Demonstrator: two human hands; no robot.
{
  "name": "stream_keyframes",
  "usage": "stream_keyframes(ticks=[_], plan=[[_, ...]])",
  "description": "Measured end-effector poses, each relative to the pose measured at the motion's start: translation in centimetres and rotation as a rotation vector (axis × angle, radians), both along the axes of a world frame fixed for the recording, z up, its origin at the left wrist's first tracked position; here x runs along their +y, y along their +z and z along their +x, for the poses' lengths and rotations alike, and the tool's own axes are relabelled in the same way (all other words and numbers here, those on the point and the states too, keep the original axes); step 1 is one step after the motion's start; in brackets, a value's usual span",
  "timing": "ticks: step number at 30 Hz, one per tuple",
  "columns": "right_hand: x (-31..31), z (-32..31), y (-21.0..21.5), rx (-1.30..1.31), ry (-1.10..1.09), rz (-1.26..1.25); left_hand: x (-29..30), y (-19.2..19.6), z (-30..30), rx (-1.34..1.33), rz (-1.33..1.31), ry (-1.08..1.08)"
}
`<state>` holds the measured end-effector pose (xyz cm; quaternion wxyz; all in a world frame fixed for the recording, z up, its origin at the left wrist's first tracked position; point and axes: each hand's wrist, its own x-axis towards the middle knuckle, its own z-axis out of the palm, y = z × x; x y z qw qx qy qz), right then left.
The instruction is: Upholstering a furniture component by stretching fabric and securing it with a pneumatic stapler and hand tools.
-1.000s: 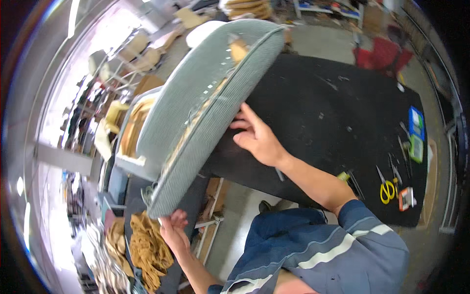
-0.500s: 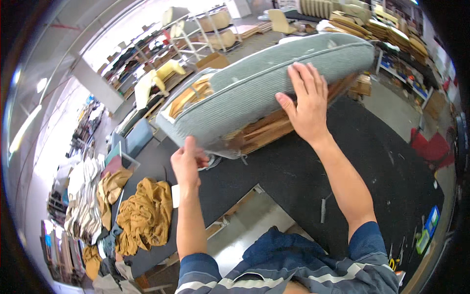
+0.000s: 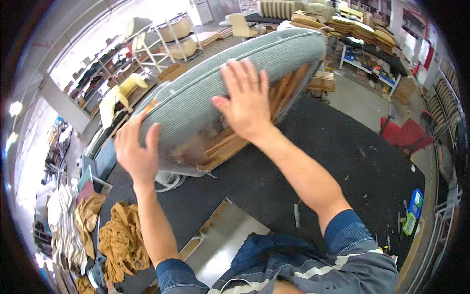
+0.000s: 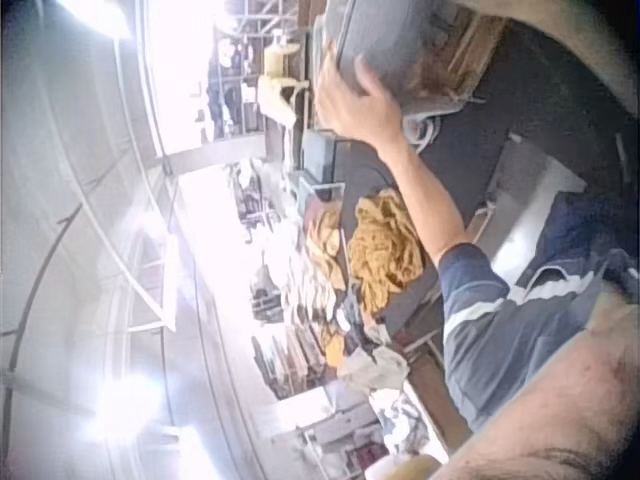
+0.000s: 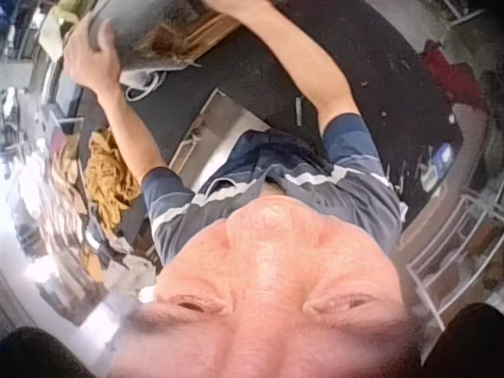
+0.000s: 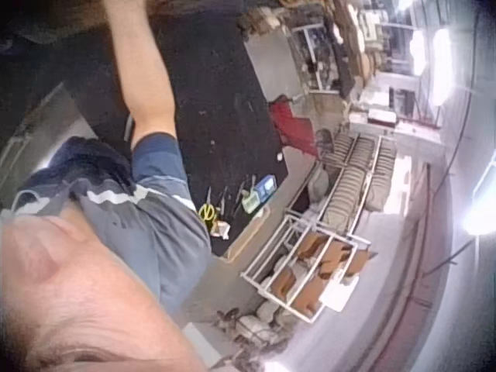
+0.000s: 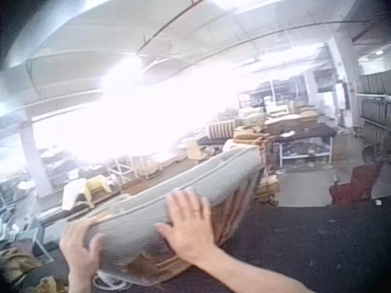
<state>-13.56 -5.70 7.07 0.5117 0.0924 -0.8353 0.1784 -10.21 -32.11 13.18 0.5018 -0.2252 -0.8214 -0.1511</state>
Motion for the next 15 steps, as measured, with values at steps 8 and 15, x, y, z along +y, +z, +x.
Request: stream_keyframes(ticks=[8,15], plan=[[0.8,-0.2,-0.5,-0.005,0.019,-0.013,-0.5,0.0,0.7,-0.192,0.047,-0.079],[0.6,-0.4,-0.6,0.138,0.025,-0.024,-1.8,0.2,0.7,-0.272,0.063,-0.112]])
